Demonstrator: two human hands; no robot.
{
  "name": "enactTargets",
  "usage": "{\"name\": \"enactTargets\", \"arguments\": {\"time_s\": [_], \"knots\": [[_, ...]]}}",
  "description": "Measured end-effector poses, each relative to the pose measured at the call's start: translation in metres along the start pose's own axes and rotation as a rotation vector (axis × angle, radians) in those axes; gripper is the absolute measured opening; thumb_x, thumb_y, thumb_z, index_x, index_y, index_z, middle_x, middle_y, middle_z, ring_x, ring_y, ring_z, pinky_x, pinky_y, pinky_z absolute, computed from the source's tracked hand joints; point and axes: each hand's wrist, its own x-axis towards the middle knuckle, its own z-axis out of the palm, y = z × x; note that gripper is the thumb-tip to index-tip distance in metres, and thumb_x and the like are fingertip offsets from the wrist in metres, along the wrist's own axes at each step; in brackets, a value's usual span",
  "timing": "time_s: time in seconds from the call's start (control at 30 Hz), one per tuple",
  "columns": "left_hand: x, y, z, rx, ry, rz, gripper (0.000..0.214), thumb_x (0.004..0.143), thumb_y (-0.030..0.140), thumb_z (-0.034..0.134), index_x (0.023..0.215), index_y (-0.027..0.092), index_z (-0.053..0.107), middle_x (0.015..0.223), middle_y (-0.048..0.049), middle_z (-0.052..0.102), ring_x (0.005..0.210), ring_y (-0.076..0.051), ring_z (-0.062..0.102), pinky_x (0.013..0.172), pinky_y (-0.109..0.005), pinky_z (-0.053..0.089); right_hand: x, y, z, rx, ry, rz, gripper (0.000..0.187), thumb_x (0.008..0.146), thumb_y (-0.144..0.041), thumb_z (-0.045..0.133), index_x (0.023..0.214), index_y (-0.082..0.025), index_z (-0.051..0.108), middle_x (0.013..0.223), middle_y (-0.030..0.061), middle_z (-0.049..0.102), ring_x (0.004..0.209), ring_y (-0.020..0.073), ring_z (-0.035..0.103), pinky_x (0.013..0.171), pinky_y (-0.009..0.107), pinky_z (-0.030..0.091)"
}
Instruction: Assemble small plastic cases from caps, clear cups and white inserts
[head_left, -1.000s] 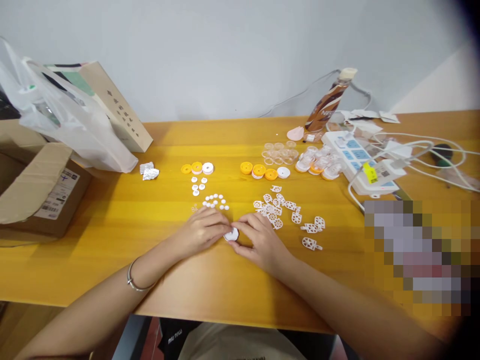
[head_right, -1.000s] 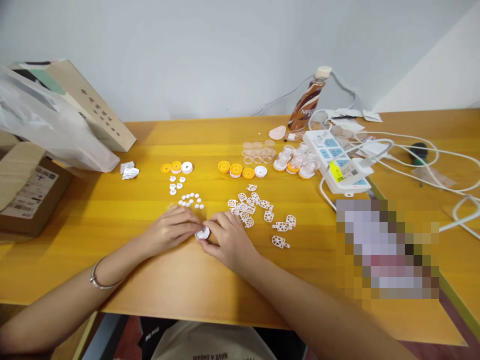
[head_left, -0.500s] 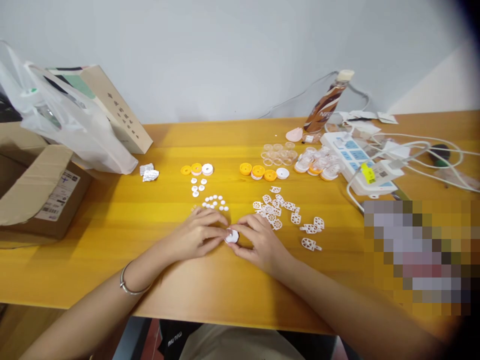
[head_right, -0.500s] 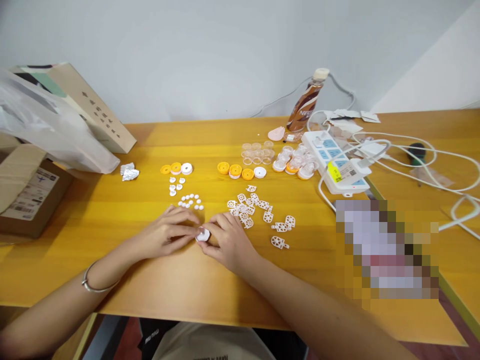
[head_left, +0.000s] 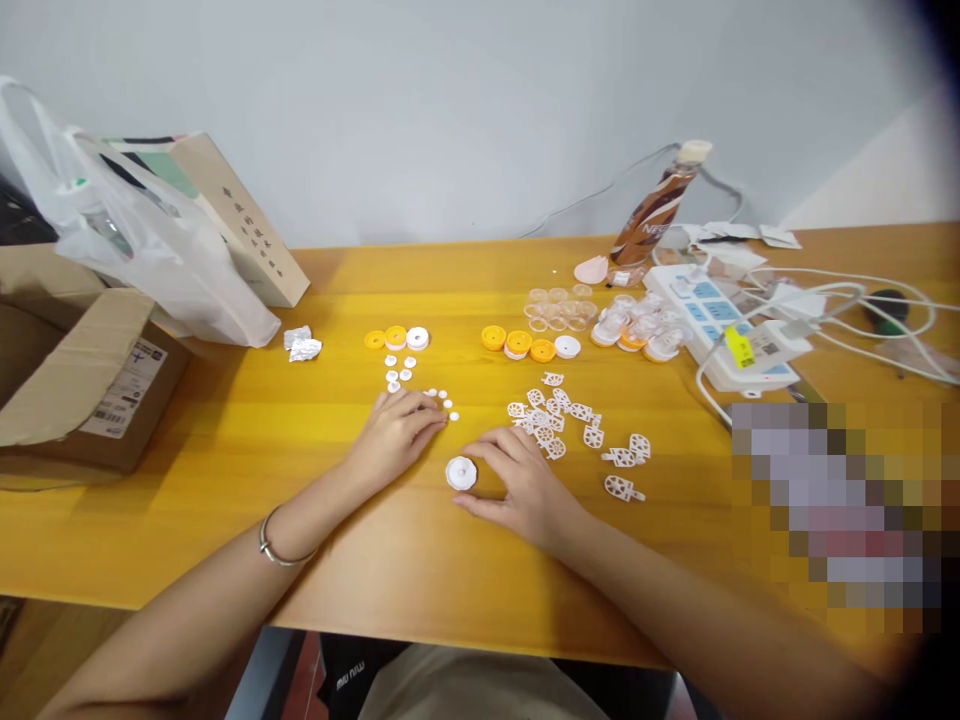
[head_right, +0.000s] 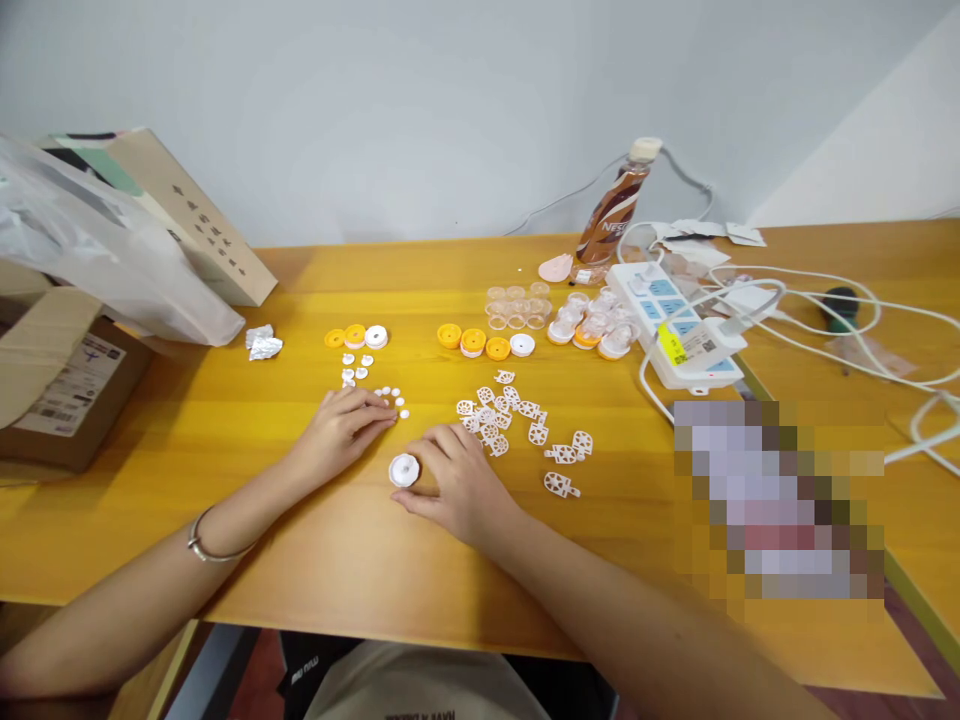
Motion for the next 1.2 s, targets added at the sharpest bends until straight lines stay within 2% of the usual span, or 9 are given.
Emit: {"name": "enactTargets", "arguments": {"time_s": [0.17,0.27,0.43,0.5,0.63,0.7,0.8,0.97,1.2], "knots": [[-0.002,-0.003,-0.008,0.16,-0.023,0.171,0.014,0.087,0.02,0.049,0.087,0.018,0.063,0.084,-0.0037,0.066,0.076,-0.015,0.056,0.065,-0.029,0.034,0.0,0.0,0.001,-0.043,0.02,-0.021,0.02,0.076,-0.027,0.061,0.095,-0.02,0.059,0.093,0.0072,0.058,0.089,0.0216,0.052,0.081,0.037,0.042],[-0.007,-0.001,-0.014,0.222,-0.024,0.22,0.015,0.087,0.018,0.047,0.083,0.016,0.062,0.078,-0.0039,0.065,0.073,-0.015,0.056,0.063,-0.029,0.034,0.0,0.001,0.002,-0.049,0.026,-0.016,0.019,0.077,-0.027,0.06,0.095,-0.02,0.06,0.092,0.0074,0.058,0.089,0.0218,0.052,0.08,0.037,0.042],[-0.017,0.009,-0.018,0.119,-0.099,0.193,0.013,0.087,0.014,0.046,0.086,0.014,0.059,0.077,-0.0042,0.065,0.073,-0.015,0.058,0.065,-0.028,0.038,0.0,0.0,0.001,-0.044,0.012,-0.008,0.019,0.078,-0.029,0.059,0.095,-0.019,0.06,0.093,0.0076,0.058,0.089,0.0219,0.052,0.08,0.038,0.041],[-0.02,0.014,-0.02,0.039,-0.071,0.186,0.01,0.086,0.014,0.048,0.089,0.014,0.058,0.079,-0.0039,0.065,0.072,-0.014,0.059,0.066,-0.027,0.04,0.0,0.0,0.001,-0.046,0.015,-0.006,0.02,0.078,-0.029,0.059,0.095,-0.019,0.06,0.093,0.0077,0.058,0.089,0.0219,0.052,0.08,0.037,0.041],[-0.021,0.022,-0.025,-0.117,-0.04,0.32,0.013,0.085,0.015,0.052,0.097,0.016,0.057,0.088,-0.0039,0.067,0.08,-0.012,0.06,0.073,-0.027,0.041,0.0,0.001,0.001,-0.048,0.02,-0.018,0.022,0.077,-0.03,0.061,0.096,-0.02,0.061,0.093,0.0073,0.058,0.09,0.0217,0.052,0.079,0.037,0.042],[-0.02,0.026,-0.027,-0.12,-0.08,0.409,0.012,0.087,0.015,0.049,0.096,0.016,0.057,0.09,-0.005,0.068,0.083,-0.013,0.06,0.075,-0.029,0.041,0.0,0.002,0.002,-0.048,0.021,-0.02,0.023,0.076,-0.029,0.062,0.097,-0.02,0.061,0.093,0.007,0.058,0.09,0.0215,0.052,0.08,0.037,0.042],[-0.016,0.03,-0.03,-0.092,-0.115,0.47,0.014,0.09,0.014,0.044,0.09,0.015,0.058,0.088,-0.0064,0.068,0.082,-0.014,0.06,0.072,-0.031,0.041,-0.001,0.003,0.002,-0.037,0.019,-0.021,0.023,0.076,-0.028,0.062,0.098,-0.02,0.061,0.094,0.0069,0.058,0.09,0.0212,0.051,0.081,0.037,0.041],[-0.014,0.032,-0.033,-0.044,-0.123,0.515,0.015,0.089,0.012,0.044,0.088,0.012,0.058,0.087,-0.0077,0.068,0.081,-0.016,0.06,0.072,-0.033,0.04,-0.001,0.003,0.003,-0.025,-0.003,-0.016,0.023,0.077,-0.027,0.061,0.099,-0.02,0.06,0.096,0.0076,0.058,0.092,0.022,0.051,0.082,0.037,0.04],[-0.015,0.032,-0.034,0.007,-0.149,0.528,0.015,0.09,0.013,0.044,0.091,0.015,0.059,0.09,-0.0073,0.067,0.082,-0.016,0.059,0.073,-0.033,0.039,-0.002,0.004,0.003,-0.027,-0.012,-0.012,0.023,0.077,-0.028,0.061,0.099,-0.02,0.06,0.096,0.0076,0.057,0.093,0.022,0.05,0.082,0.038,0.04]]}}
